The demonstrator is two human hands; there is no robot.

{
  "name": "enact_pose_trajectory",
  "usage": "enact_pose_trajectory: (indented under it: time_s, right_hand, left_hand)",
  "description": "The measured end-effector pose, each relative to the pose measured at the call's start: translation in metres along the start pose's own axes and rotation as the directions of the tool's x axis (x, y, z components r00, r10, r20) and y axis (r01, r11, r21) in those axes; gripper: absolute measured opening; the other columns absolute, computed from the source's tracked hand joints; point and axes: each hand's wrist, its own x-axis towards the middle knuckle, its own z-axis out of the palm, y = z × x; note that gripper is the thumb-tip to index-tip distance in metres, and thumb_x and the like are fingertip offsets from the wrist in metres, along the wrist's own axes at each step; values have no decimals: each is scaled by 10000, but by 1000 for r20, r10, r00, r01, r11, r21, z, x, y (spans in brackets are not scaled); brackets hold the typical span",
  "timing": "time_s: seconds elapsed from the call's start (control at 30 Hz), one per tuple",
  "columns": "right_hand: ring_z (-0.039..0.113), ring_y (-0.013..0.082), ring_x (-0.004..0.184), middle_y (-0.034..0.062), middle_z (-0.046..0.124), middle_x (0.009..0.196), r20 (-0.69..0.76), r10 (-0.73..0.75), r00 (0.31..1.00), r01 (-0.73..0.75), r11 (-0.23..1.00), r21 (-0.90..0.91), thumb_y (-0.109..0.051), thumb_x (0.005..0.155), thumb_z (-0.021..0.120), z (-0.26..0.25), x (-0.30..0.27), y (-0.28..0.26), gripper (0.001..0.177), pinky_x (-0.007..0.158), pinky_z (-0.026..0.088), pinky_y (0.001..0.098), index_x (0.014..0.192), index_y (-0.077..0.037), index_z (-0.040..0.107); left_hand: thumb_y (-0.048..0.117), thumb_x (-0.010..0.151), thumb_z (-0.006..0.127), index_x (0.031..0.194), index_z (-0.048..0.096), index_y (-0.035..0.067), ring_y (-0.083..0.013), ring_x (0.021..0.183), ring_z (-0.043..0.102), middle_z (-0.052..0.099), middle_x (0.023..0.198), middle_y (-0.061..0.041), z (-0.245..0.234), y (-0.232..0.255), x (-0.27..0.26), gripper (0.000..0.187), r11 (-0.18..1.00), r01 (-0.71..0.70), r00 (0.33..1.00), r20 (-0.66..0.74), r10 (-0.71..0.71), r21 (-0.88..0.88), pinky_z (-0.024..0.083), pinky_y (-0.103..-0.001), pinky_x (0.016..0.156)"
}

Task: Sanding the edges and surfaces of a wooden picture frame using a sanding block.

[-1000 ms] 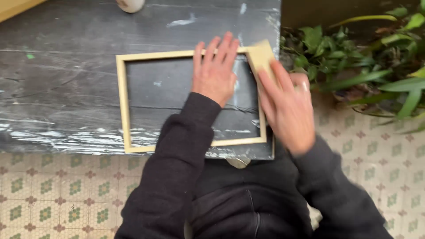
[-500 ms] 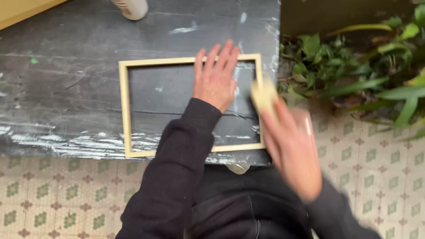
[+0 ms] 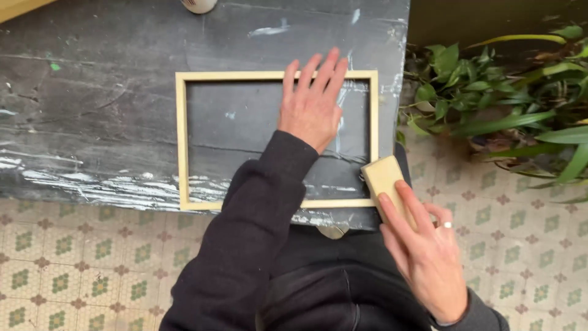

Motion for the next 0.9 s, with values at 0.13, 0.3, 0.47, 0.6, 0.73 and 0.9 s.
enact_pose_trajectory:
  time_s: [0.13, 0.3, 0.47, 0.6, 0.73, 0.9]
  right_hand:
    - [546, 441, 1165, 218, 557, 1467, -57, -35, 998, 36, 999, 9, -55, 845, 711, 0, 69, 19, 495, 996, 475, 477, 1336, -54, 646]
    - [549, 408, 1314, 230, 532, 1547, -212, -73, 975, 82, 996, 34, -80, 984, 675, -14, 105, 72, 475, 1134, 470, 493, 1448, -14, 593]
    - [531, 311, 1395, 231, 484, 1577, -203, 268, 942, -180, 911, 372, -133, 1045, 571, -16, 30, 105, 532, 1109, 500, 417, 1545, 6, 458]
    - [628, 221, 1172, 196, 585, 1501, -17, 664, 748, -503, 583, 639, -147, 1085, 538, 18, -38, 164, 654, 963, 527, 343, 1703, -11, 375]
    - [660, 213, 1096, 180, 571, 1518, 32, 765, 644, -481, 371, 794, -145, 1066, 493, 33, -32, 169, 668, 910, 561, 353, 1707, -11, 364]
    - [634, 210, 1046, 145, 586, 1437, 172, 807, 564, -543, 206, 814, -223, 1028, 420, 30, -21, 160, 721, 858, 528, 354, 1718, -37, 323]
  left_hand:
    - [177, 829, 677, 1521, 441, 50, -298, 1441, 372, 385, 1601, -99, 0, 6, 4, 742, 999, -34, 999, 9, 33, 40, 232, -562, 1219]
    - [137, 825, 666, 1543, 434, 68, -308, 1461, 384, 387, 1619, -91, -6, 3, 5, 757, 1000, 11, 1000, -4, -11, 21, 247, -545, 1240]
    - [171, 927, 642, 1560, 388, 8, -327, 1527, 315, 324, 1652, -155, -48, 15, 5, 701, 1000, 25, 996, 86, -24, -6, 200, -557, 1266]
    - [238, 995, 643, 1547, 354, -54, -335, 1528, 345, 348, 1636, -214, -116, 10, -4, 688, 989, 36, 982, 186, -8, -145, 235, -513, 1259]
    - [201, 937, 689, 1499, 449, -12, -313, 1471, 451, 464, 1572, -181, -140, -24, 0, 647, 981, 57, 976, 219, -15, -187, 313, -475, 1225]
    - [167, 934, 692, 1445, 557, 2, -321, 1286, 575, 614, 1364, -151, -139, -58, 18, 554, 999, 42, 964, 264, -36, -17, 417, -460, 1168]
